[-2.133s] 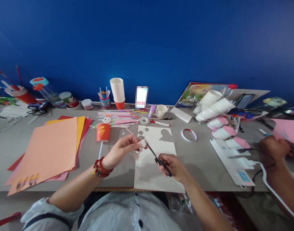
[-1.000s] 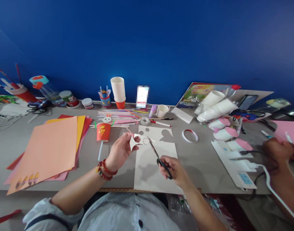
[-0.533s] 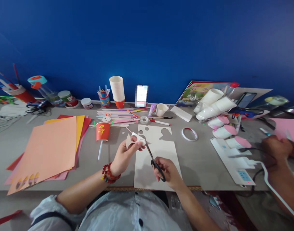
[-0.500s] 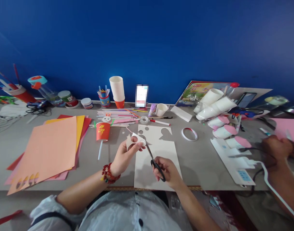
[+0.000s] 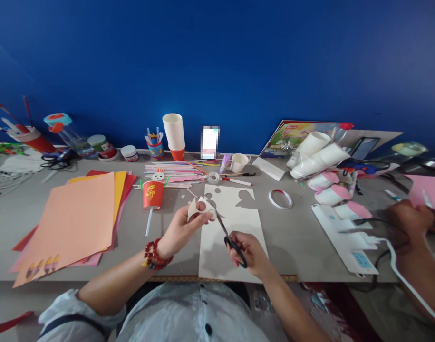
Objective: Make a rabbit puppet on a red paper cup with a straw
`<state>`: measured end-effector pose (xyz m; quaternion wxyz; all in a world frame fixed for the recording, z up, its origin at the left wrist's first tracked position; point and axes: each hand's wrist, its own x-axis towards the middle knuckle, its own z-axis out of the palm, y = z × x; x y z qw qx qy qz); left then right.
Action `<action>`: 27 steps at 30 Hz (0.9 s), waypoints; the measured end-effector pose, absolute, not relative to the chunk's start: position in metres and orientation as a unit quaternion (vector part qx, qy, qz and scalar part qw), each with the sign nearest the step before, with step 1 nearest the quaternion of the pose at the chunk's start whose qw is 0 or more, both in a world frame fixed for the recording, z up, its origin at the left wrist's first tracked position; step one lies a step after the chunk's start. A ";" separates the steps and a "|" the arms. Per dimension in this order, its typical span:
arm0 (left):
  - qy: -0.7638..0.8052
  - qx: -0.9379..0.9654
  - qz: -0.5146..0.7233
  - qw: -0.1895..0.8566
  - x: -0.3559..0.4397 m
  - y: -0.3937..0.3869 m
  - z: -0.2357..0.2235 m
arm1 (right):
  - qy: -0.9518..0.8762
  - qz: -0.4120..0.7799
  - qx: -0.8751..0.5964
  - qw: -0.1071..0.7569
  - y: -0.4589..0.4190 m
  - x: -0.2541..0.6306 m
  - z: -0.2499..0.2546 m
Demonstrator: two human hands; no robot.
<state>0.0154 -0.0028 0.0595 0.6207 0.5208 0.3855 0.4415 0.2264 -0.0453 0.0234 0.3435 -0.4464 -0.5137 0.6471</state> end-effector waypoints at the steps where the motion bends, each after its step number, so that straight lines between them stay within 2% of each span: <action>1: 0.386 0.518 0.441 0.623 0.015 -0.003 0.060 | -0.514 0.647 -0.448 0.342 -0.045 0.227 0.023; 27: 0.366 0.539 0.447 0.613 0.012 0.004 0.065 | -0.520 0.643 -0.454 0.333 -0.044 0.232 0.025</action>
